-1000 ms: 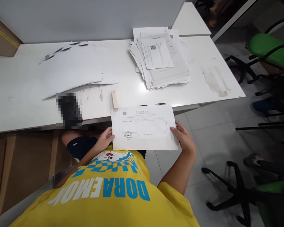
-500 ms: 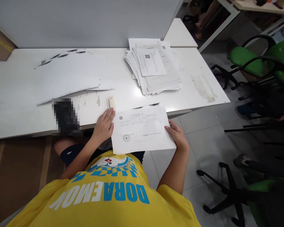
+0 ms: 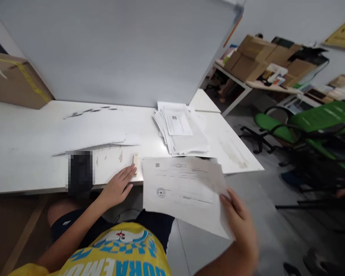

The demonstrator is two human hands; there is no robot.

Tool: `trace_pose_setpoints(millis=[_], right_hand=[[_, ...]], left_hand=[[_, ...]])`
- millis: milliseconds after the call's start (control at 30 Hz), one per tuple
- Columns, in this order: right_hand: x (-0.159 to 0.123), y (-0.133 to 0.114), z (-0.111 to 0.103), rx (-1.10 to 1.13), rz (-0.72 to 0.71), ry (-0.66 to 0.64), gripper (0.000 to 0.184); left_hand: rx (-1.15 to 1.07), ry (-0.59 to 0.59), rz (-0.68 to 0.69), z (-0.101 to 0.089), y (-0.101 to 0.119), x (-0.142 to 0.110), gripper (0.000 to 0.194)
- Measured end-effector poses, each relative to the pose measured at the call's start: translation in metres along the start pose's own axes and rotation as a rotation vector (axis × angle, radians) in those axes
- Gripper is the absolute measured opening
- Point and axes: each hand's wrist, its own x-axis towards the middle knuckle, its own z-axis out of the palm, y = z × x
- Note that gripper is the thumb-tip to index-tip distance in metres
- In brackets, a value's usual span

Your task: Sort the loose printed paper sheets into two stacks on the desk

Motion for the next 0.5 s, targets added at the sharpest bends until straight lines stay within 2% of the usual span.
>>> trace_pose_setpoints(millis=[67, 167, 300, 367, 500], right_hand=[[0.018, -0.004, -0.002, 0.067, -0.037, 0.149, 0.051], [0.059, -0.019, 0.021, 0.263, -0.112, 0.259, 0.061], [0.107, -0.043, 0.086, 0.443, -0.118, 0.108, 0.068], [0.121, -0.053, 0.122, 0.488, -0.114, 0.057, 0.066], [0.132, -0.073, 0.185, 0.604, 0.017, 0.055, 0.074]], left_hand=[[0.026, 0.039, 0.023, -0.015, -0.012, -0.004, 0.058], [0.123, 0.128, -0.047, -0.043, -0.036, -0.014, 0.055], [0.228, 0.201, -0.139, -0.071, -0.064, -0.032, 0.058], [0.261, 0.204, -0.153, -0.077, -0.070, -0.043, 0.062], [0.287, 0.177, -0.160, -0.079, -0.069, -0.063, 0.066]])
